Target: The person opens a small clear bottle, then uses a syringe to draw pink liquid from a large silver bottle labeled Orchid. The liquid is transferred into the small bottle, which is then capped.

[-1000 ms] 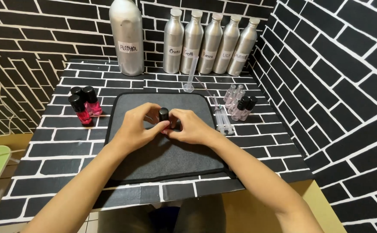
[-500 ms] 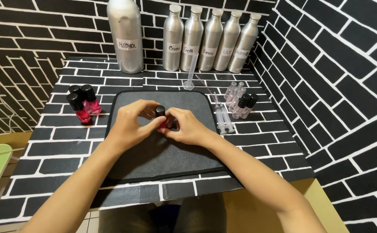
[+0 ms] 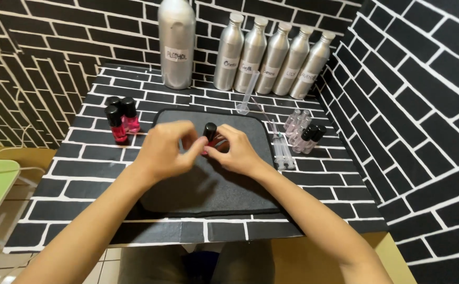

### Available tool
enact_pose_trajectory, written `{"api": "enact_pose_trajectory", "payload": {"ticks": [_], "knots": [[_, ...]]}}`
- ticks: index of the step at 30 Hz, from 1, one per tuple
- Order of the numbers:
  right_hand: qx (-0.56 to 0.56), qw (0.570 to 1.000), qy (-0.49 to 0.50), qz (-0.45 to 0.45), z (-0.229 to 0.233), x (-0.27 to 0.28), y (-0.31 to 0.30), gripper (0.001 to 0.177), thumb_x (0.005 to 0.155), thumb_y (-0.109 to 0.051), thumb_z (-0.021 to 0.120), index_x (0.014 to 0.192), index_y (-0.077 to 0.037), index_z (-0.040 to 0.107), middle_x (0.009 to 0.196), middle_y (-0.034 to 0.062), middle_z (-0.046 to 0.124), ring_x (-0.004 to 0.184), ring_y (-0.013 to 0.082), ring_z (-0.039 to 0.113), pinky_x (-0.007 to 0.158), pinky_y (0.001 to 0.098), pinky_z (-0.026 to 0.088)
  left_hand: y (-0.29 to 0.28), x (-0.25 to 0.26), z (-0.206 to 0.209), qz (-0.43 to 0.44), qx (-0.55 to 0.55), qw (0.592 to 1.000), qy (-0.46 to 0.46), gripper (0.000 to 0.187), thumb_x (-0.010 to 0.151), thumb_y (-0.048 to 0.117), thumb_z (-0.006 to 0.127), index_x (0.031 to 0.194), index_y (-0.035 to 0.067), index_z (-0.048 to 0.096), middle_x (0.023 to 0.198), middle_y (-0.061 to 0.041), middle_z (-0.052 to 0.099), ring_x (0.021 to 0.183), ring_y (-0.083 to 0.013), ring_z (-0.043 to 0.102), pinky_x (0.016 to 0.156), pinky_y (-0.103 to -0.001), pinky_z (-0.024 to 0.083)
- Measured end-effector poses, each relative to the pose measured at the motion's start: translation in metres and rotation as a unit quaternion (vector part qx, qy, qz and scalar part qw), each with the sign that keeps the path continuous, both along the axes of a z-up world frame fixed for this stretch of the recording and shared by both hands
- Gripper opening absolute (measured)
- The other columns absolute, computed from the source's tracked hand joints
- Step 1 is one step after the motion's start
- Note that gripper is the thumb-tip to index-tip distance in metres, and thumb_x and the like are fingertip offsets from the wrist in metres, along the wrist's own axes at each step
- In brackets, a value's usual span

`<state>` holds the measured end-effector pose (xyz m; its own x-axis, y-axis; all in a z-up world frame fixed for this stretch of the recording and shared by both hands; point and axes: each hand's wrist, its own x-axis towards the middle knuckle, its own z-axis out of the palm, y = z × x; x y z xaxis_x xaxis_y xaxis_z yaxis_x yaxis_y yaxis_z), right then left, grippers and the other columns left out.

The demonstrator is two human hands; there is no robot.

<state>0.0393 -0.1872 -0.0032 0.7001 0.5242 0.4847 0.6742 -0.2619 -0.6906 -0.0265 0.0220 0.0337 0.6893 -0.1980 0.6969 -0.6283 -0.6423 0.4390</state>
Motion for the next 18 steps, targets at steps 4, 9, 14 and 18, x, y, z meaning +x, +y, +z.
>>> {"api": "enact_pose_trajectory", "payload": {"ticks": [4, 9, 14, 18], "knots": [[0.019, 1.000, -0.005, 0.013, -0.001, 0.024, 0.012, 0.025, 0.087, -0.011, 0.079, 0.104, 0.002, 0.066, 0.095, 0.0150, 0.065, 0.085, 0.0281, 0.074, 0.069, 0.0318, 0.064, -0.007, -0.022, -0.016, -0.082, 0.097, 0.992, 0.020, 0.022, 0.083, 0.038, 0.072, 0.074, 0.019, 0.066, 0.072, -0.003, 0.071, 0.078, -0.0264, 0.072, 0.068, -0.038, 0.058], [0.042, 0.998, -0.012, 0.038, 0.021, 0.031, 0.035, 0.028, 0.088, -0.012, 0.079, 0.105, 0.003, 0.062, 0.095, 0.0142, 0.063, 0.085, 0.0272, 0.074, 0.071, 0.0316, 0.063, -0.016, -0.046, -0.010, -0.219, 0.277, 0.931, 0.091, 0.053, 0.098, 0.041, 0.049, 0.138, 0.007, 0.058, 0.135, -0.024, 0.060, 0.131, -0.0432, 0.052, 0.112, -0.057, 0.034], [0.041, 0.997, 0.014, 0.067, 0.008, 0.041, 0.057, 0.034, 0.086, -0.011, 0.081, 0.109, 0.003, 0.060, 0.098, 0.0151, 0.063, 0.088, 0.0269, 0.074, 0.072, 0.0326, 0.063, 0.003, -0.061, -0.013, -0.197, 0.310, 0.914, 0.170, 0.065, 0.101, 0.049, 0.037, 0.151, 0.007, 0.043, 0.154, -0.023, 0.042, 0.148, -0.0405, 0.031, 0.119, -0.063, 0.013], [-0.054, 0.997, 0.040, 0.030, 0.029, 0.018, 0.069, 0.021, 0.087, -0.020, 0.076, 0.097, -0.007, 0.063, 0.098, 0.0084, 0.076, 0.084, 0.0165, 0.075, 0.073, 0.0280, 0.062, 0.028, -0.064, -0.052, -0.125, 0.321, 0.932, 0.111, 0.071, 0.105, 0.057, 0.033, 0.159, 0.010, 0.029, 0.163, -0.020, 0.023, 0.151, -0.0359, 0.015, 0.116, -0.063, 0.001]]}}
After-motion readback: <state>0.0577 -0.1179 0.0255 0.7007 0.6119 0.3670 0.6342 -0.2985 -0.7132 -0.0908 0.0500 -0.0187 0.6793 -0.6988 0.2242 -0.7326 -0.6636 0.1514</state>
